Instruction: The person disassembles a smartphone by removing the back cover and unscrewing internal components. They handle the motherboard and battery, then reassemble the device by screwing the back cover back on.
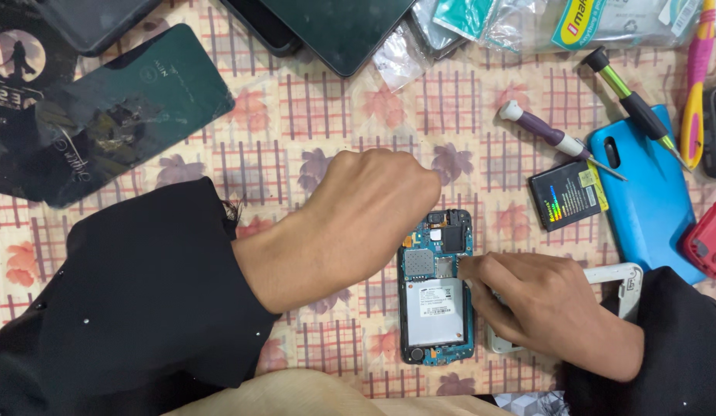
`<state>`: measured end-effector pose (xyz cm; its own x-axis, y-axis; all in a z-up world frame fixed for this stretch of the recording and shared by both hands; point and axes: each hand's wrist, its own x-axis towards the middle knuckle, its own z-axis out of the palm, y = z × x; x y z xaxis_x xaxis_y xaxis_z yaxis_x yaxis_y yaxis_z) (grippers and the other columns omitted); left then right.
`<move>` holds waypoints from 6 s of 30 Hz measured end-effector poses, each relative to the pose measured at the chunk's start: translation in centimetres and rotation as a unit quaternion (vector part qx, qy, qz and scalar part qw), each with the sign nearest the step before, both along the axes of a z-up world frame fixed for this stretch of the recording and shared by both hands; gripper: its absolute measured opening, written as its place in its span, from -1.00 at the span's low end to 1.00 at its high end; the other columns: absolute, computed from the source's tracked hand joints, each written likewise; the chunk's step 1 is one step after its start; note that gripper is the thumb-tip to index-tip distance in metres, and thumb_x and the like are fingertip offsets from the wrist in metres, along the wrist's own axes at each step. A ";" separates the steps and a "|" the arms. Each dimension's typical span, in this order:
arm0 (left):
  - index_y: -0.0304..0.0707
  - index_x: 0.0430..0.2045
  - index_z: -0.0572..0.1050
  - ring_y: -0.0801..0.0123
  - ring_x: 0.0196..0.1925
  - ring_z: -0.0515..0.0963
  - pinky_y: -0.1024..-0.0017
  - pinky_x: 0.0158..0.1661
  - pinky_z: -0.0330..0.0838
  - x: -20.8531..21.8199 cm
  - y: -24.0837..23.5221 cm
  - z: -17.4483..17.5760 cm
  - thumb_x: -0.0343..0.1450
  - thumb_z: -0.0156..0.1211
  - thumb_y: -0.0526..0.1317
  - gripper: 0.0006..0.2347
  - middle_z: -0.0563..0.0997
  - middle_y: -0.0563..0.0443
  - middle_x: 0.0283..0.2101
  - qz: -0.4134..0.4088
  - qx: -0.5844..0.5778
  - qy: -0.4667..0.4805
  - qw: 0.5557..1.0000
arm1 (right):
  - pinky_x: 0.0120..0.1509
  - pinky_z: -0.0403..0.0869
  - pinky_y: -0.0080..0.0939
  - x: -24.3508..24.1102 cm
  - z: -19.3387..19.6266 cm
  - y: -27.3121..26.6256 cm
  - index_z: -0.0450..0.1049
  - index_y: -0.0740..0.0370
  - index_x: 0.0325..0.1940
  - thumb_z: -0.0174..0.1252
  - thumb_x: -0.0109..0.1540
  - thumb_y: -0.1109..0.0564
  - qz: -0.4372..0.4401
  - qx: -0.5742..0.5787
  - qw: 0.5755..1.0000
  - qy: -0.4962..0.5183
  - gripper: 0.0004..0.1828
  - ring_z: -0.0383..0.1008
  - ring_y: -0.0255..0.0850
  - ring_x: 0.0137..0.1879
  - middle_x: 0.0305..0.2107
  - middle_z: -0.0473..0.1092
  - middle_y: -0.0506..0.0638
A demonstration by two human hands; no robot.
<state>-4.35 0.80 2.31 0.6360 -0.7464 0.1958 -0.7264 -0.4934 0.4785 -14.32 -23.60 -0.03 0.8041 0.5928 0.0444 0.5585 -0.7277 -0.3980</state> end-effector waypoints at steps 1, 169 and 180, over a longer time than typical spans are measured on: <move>-0.42 -0.60 0.55 -0.12 -0.34 0.67 0.05 -0.46 0.52 0.0 -0.1 0.0 0.15 0.27 -0.45 -0.95 0.60 -0.31 -0.48 0.010 0.022 -0.002 1.000 | -0.53 0.40 -0.07 0.0 0.0 0.0 0.45 0.22 -0.20 0.26 0.08 0.20 0.000 -0.002 1.000 -0.003 -0.77 0.44 -0.09 -0.59 -0.62 0.39 0.00; -0.30 0.19 0.31 0.19 0.13 0.32 0.02 -0.05 -0.02 -6.7 1.2 -3.0 0.08 0.56 0.05 -0.19 0.42 -0.06 0.04 0.041 -0.056 0.094 0.993 | 0.32 0.48 -0.10 0.7 0.8 -0.8 -0.03 0.29 0.53 0.06 0.33 0.16 -0.110 0.271 0.933 0.210 -0.28 0.34 -0.08 0.42 0.27 0.32 0.24; -0.29 0.23 0.29 0.08 0.20 0.31 0.09 0.18 0.29 -8.6 1.7 -1.3 0.21 0.54 -0.11 -0.29 0.36 -0.14 0.17 -0.025 -0.153 0.018 0.988 | 0.07 0.55 -0.17 -0.8 -1.2 -2.8 0.31 0.38 0.39 0.09 0.35 0.10 -0.118 0.331 0.854 0.382 -0.45 0.54 -0.23 0.06 0.02 0.52 0.10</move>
<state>-12.93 2.53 1.00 0.6108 -0.6861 0.3952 -0.7257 -0.2854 0.6261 -15.16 -26.35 -1.20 0.8421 0.4579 -0.2850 -0.1811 -0.2576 -0.9491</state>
